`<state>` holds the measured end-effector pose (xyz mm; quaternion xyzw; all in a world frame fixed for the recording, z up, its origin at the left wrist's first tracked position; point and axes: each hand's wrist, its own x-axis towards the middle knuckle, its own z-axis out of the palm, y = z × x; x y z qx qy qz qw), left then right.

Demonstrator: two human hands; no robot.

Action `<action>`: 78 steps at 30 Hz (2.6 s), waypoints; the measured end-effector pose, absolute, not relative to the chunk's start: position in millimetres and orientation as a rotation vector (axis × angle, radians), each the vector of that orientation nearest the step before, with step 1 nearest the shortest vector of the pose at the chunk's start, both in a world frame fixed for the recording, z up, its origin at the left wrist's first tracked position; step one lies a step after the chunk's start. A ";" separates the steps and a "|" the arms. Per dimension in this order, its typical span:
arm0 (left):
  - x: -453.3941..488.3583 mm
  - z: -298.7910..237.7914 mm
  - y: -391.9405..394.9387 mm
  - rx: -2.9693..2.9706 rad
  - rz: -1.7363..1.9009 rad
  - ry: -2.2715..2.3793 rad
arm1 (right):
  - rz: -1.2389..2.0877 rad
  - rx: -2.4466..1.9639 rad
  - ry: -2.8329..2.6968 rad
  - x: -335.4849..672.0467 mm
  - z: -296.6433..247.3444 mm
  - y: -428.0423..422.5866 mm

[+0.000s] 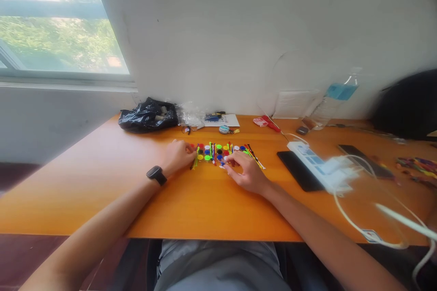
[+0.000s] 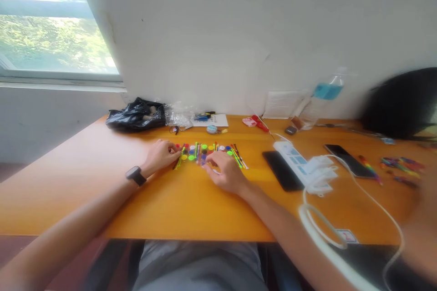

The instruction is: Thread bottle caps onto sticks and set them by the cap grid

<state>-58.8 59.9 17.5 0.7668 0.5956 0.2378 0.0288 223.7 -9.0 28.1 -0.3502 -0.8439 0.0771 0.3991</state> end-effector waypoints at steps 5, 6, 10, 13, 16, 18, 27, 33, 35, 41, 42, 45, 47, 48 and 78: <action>-67.3 21.0 64.7 2.354 0.820 1.768 | 0.193 -0.880 -2.132 224.8 27.4 -9.6; -69.7 20.8 66.0 2.350 0.821 1.756 | 0.194 -0.879 -2.132 225.1 27.3 -9.7; -75.3 19.8 68.0 2.348 0.779 1.723 | 0.198 -0.874 -2.140 225.7 26.8 -9.6; -73.0 21.1 65.9 2.362 0.747 1.674 | 0.194 -0.868 -2.136 225.3 26.7 -9.3; -68.5 22.8 63.6 2.386 0.707 1.657 | 0.193 -0.876 -2.133 224.7 26.7 -9.1; -66.5 23.0 63.2 2.400 0.681 1.668 | 0.192 -0.879 -2.136 224.5 26.7 -9.0; -64.9 20.8 62.7 2.513 0.697 1.699 | 0.201 -0.883 -2.148 225.0 26.0 -8.2; -62.0 23.5 62.1 2.515 0.678 1.709 | 0.207 -0.894 -2.149 224.7 24.9 -8.2; -61.3 24.7 62.4 2.501 0.662 1.708 | 0.210 -0.892 -2.151 224.8 24.8 -8.5; -61.8 22.5 64.3 2.485 0.655 1.708 | 0.216 -0.892 -2.153 224.5 25.0 -8.6; -62.1 21.5 64.8 2.488 0.662 1.707 | 0.217 -0.889 -2.152 224.4 25.2 -8.7; -62.5 19.6 65.8 2.469 0.693 1.712 | 0.213 -0.883 -2.151 224.3 26.0 -9.0; -62.1 19.9 65.6 2.441 0.713 1.720 | 0.206 -0.885 -2.153 224.4 26.6 -9.1; -61.7 20.6 65.2 2.427 0.720 1.726 | 0.205 -0.884 -2.155 224.5 26.9 -9.1; -55.3 40.5 46.3 2.380 1.092 1.582 | 0.448 -0.912 -1.976 224.9 29.5 -10.8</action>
